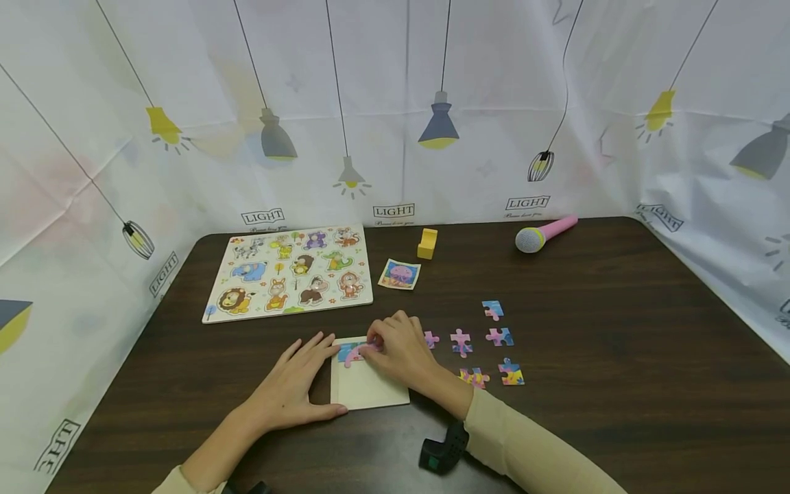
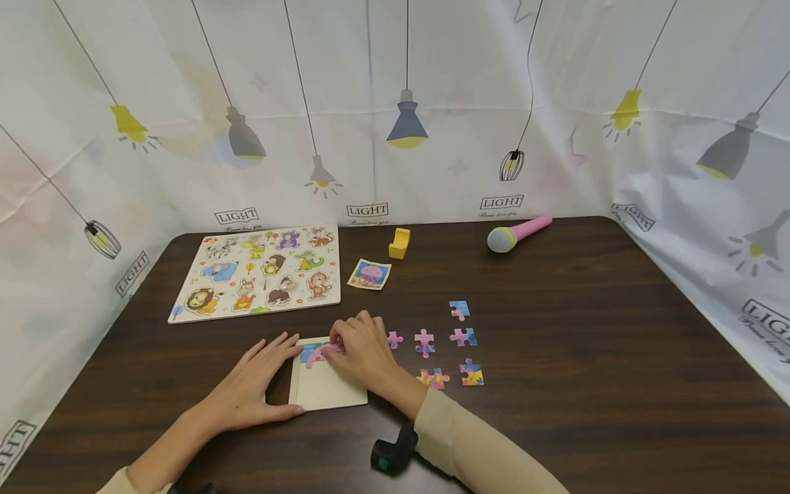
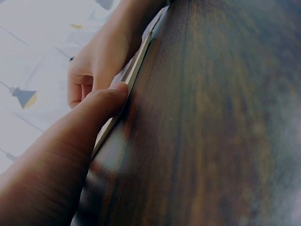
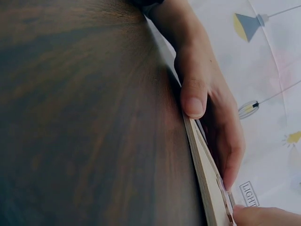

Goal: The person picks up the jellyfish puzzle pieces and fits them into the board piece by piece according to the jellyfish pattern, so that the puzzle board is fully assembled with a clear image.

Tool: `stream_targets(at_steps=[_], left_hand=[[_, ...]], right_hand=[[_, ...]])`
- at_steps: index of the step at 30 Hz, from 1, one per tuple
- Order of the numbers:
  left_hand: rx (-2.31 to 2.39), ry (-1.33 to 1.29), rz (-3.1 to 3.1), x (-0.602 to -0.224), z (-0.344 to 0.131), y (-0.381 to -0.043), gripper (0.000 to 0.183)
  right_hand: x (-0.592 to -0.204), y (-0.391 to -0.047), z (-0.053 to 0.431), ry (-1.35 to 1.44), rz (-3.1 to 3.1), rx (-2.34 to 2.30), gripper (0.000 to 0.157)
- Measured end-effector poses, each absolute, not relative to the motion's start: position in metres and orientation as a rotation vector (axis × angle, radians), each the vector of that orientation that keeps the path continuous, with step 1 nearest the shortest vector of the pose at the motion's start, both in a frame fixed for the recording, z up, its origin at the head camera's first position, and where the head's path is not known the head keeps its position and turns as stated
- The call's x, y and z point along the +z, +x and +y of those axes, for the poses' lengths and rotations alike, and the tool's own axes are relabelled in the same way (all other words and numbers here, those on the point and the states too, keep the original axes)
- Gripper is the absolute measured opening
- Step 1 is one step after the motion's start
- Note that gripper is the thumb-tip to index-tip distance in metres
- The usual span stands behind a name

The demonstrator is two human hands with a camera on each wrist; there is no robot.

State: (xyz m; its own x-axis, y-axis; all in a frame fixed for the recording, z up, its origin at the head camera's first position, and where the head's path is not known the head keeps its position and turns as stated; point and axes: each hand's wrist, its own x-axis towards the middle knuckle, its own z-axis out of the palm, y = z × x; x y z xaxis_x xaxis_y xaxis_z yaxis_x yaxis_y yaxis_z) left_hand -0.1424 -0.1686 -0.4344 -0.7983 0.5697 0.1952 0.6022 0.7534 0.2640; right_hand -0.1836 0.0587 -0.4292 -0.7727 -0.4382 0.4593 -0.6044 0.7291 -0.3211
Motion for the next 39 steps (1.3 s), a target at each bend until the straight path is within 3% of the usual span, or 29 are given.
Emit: stream_targets(at_steps=[15,39], left_hand=[[-0.489,-0.959,-2.842,-0.437,-0.169,-0.142,0.094],[-0.482,-0.967,-2.827,-0.437,-0.169,-0.143,0.094]], right_hand=[[-0.416,-0.176,0.060,0.833,-2.626,0.653,0.008],[-0.388,-0.189,0.128,0.696,-2.670,0.779,0.018]])
